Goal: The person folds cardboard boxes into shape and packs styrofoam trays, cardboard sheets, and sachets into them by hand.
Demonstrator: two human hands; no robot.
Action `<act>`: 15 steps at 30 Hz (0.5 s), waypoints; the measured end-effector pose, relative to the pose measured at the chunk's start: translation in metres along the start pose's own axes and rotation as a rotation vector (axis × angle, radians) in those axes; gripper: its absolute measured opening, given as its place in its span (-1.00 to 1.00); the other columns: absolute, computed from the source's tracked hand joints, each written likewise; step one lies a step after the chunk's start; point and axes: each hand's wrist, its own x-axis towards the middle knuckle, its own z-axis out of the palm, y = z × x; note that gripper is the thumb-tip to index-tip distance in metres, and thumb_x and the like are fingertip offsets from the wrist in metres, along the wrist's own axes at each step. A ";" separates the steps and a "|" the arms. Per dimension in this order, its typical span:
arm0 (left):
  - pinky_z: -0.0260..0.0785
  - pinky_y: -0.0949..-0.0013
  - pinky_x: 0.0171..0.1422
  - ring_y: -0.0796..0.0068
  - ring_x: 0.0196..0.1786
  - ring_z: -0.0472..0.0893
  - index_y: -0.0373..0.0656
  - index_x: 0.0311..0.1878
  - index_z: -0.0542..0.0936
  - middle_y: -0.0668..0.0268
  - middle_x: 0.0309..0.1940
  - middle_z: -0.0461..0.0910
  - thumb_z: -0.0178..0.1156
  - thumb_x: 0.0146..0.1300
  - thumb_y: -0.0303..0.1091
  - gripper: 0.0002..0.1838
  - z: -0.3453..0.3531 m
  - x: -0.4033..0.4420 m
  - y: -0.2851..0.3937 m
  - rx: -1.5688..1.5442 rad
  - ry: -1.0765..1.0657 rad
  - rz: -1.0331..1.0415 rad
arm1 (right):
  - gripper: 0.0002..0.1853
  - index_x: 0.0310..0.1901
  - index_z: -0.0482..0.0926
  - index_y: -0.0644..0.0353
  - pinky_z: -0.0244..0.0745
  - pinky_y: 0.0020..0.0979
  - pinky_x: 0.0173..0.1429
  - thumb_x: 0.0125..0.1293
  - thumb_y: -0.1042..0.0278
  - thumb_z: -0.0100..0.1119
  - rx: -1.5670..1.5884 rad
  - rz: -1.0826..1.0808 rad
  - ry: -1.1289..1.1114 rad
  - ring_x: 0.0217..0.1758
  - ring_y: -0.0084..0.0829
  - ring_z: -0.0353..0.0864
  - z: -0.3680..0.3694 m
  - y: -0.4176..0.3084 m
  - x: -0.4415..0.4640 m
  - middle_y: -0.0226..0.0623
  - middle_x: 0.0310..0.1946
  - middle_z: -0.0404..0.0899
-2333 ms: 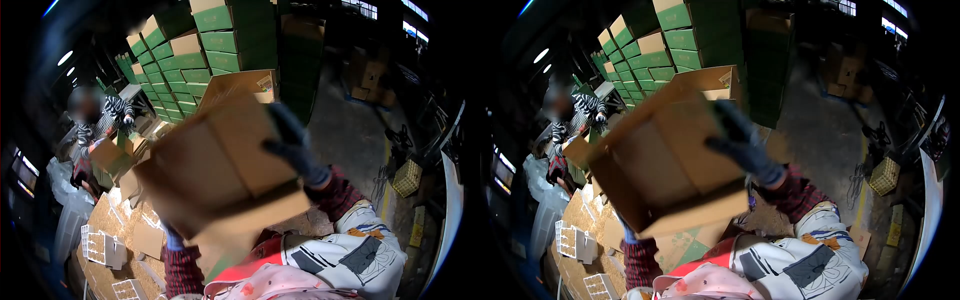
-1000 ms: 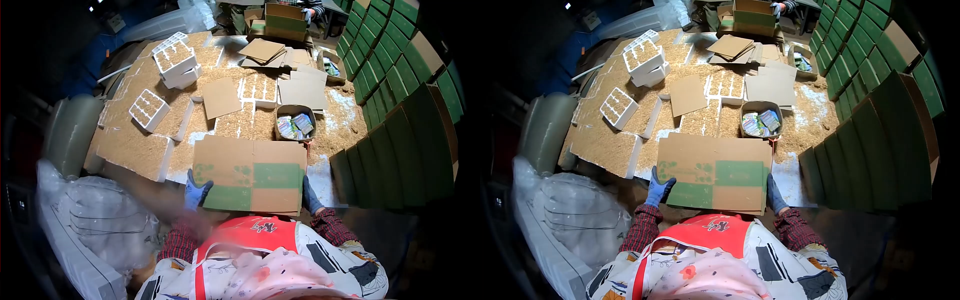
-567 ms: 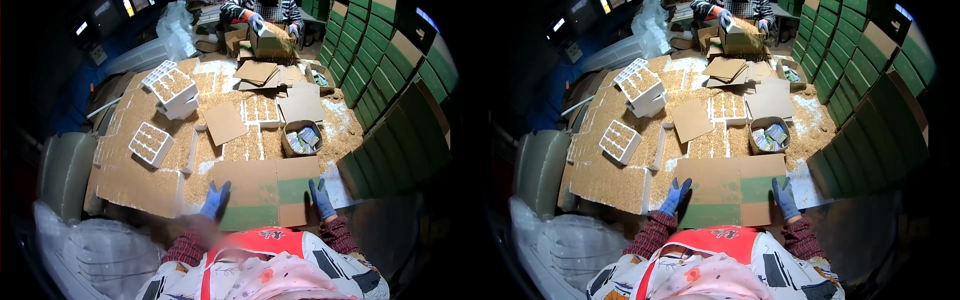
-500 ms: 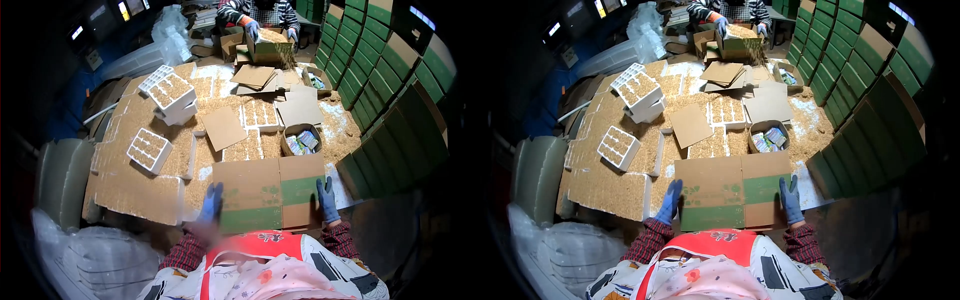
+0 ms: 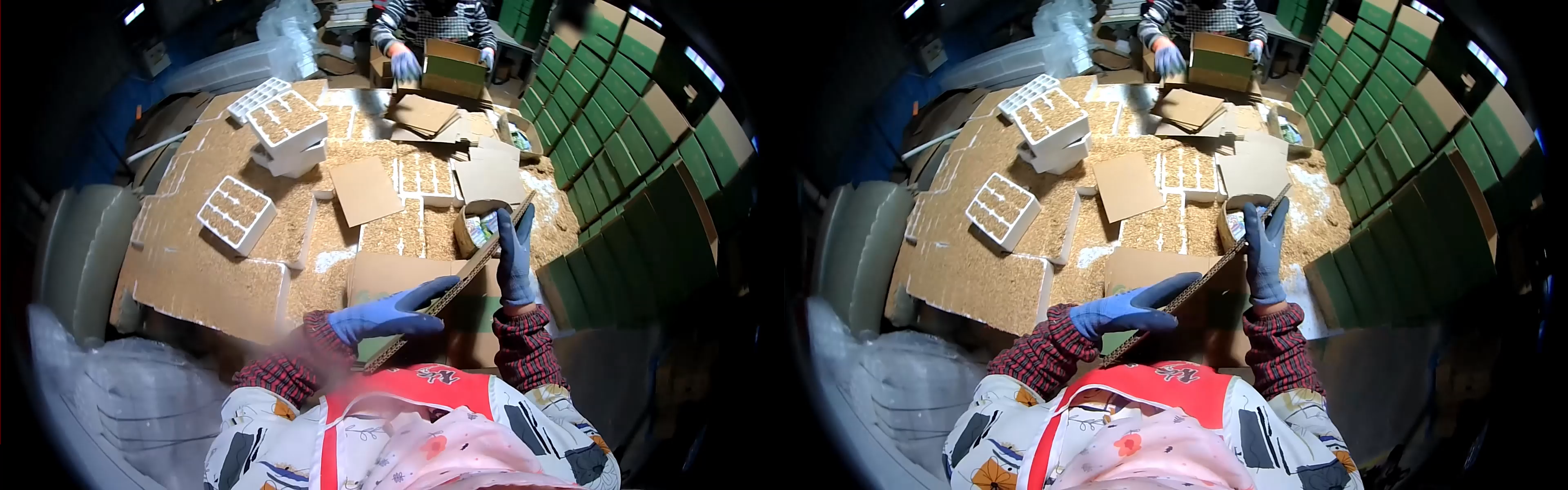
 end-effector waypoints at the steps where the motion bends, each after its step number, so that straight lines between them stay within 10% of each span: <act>1: -0.25 0.31 0.56 0.34 0.53 -0.04 -0.21 0.50 -0.02 0.14 0.50 -0.02 0.21 0.22 -0.22 -0.13 -0.001 -0.004 0.000 0.002 0.025 0.001 | -0.19 0.42 -0.04 0.42 0.10 -0.39 0.40 0.36 0.15 0.17 0.206 0.085 -0.105 0.33 -0.36 0.18 -0.005 0.003 0.000 -0.11 0.32 0.17; 7: -0.01 0.35 0.50 0.38 0.40 0.25 -0.25 0.38 0.26 0.18 0.33 0.32 0.27 0.05 -0.43 -0.24 0.005 -0.011 -0.004 -0.523 0.589 0.270 | -0.36 0.41 0.09 0.35 0.22 -0.43 0.35 0.34 0.52 0.05 0.157 0.099 -0.220 0.33 -0.37 0.29 -0.055 -0.033 -0.027 -0.18 0.32 0.27; 11: -0.04 0.23 0.51 0.21 0.44 0.19 -0.26 0.28 0.38 0.05 0.35 0.26 0.15 0.27 -0.34 -0.49 0.015 0.020 -0.017 0.437 1.288 0.500 | -0.59 0.20 0.44 0.28 0.23 -0.30 0.36 0.32 0.47 0.09 -0.245 -0.043 -0.822 0.31 -0.25 0.34 -0.087 -0.018 -0.025 -0.12 0.24 0.38; 13: -0.05 0.13 0.51 0.10 0.44 0.20 -0.20 0.25 0.42 0.01 0.30 0.30 0.13 0.29 -0.23 -0.52 0.026 0.031 0.000 0.699 1.293 0.496 | -0.63 0.09 0.54 0.23 0.08 -0.20 0.43 0.26 0.35 0.15 -0.746 -0.324 -0.961 0.36 -0.05 0.22 -0.080 -0.022 -0.029 -0.05 0.21 0.39; 15: 0.01 0.05 0.48 0.03 0.38 0.25 -0.15 0.19 0.45 0.06 0.26 0.33 0.14 0.27 -0.11 -0.52 0.036 0.037 0.018 1.310 0.751 0.610 | -0.62 0.11 0.54 0.21 0.06 -0.21 0.45 0.26 0.34 0.13 -0.523 -0.208 -0.900 0.38 -0.10 0.23 -0.088 -0.001 -0.025 -0.06 0.24 0.37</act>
